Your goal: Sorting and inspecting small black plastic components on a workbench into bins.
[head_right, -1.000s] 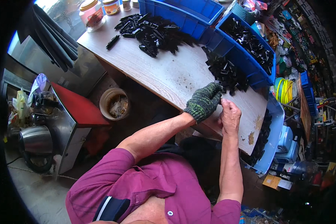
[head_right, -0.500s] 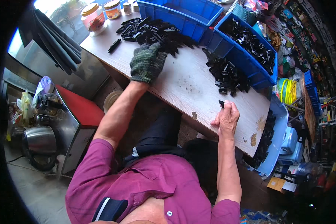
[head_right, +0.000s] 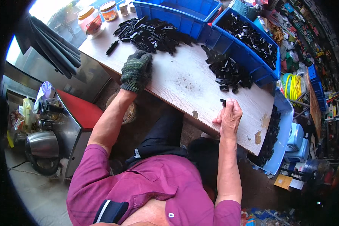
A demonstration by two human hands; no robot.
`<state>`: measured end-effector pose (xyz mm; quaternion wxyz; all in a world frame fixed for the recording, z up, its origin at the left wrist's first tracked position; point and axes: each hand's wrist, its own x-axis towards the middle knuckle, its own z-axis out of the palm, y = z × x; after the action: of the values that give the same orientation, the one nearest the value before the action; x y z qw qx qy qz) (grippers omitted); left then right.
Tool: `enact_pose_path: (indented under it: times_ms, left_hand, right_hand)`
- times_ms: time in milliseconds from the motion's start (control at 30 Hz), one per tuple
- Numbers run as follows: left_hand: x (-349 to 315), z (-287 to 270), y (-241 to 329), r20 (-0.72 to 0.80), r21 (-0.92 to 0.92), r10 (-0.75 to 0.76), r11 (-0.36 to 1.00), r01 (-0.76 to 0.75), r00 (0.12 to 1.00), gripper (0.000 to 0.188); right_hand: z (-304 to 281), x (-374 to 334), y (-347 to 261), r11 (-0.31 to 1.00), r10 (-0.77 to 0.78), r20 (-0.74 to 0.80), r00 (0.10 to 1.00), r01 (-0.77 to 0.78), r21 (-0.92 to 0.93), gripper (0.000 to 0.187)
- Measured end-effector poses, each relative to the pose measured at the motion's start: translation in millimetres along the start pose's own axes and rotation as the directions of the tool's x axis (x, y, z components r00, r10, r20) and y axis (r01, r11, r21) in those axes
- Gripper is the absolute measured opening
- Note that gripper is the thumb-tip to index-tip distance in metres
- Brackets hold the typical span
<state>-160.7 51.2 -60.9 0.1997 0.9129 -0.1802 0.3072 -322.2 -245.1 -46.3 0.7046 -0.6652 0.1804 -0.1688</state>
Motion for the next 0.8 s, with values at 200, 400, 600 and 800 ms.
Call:
enact_pose_path:
  times_ms: [200,400,600,800]
  left_hand:
    - [-21.7,-8.2,-12.5,-0.088,-0.195,0.096,0.974,-0.112,0.991,0.021]
    - [-29.2,-10.0,-26.6,-0.193,-0.144,0.091,0.982,-0.120,0.977,0.022]
    - [-29.3,-10.8,-28.5,-0.234,-0.197,-0.006,0.980,-0.042,0.972,0.022]
    - [-14.7,-29.9,-10.2,-0.036,0.065,-0.096,0.993,0.099,0.995,0.025]
  right_hand:
    - [-4.4,1.0,2.4,0.998,-0.009,0.025,1.000,0.007,0.059,0.029]
    - [2.3,-0.1,-1.0,1.000,-0.014,-0.062,0.998,0.015,0.026,0.031]
    - [2.6,0.8,-1.1,1.000,-0.003,-0.058,0.998,0.004,0.022,0.032]
    - [2.3,0.7,-1.6,1.000,0.015,-0.083,0.996,-0.014,0.007,0.031]
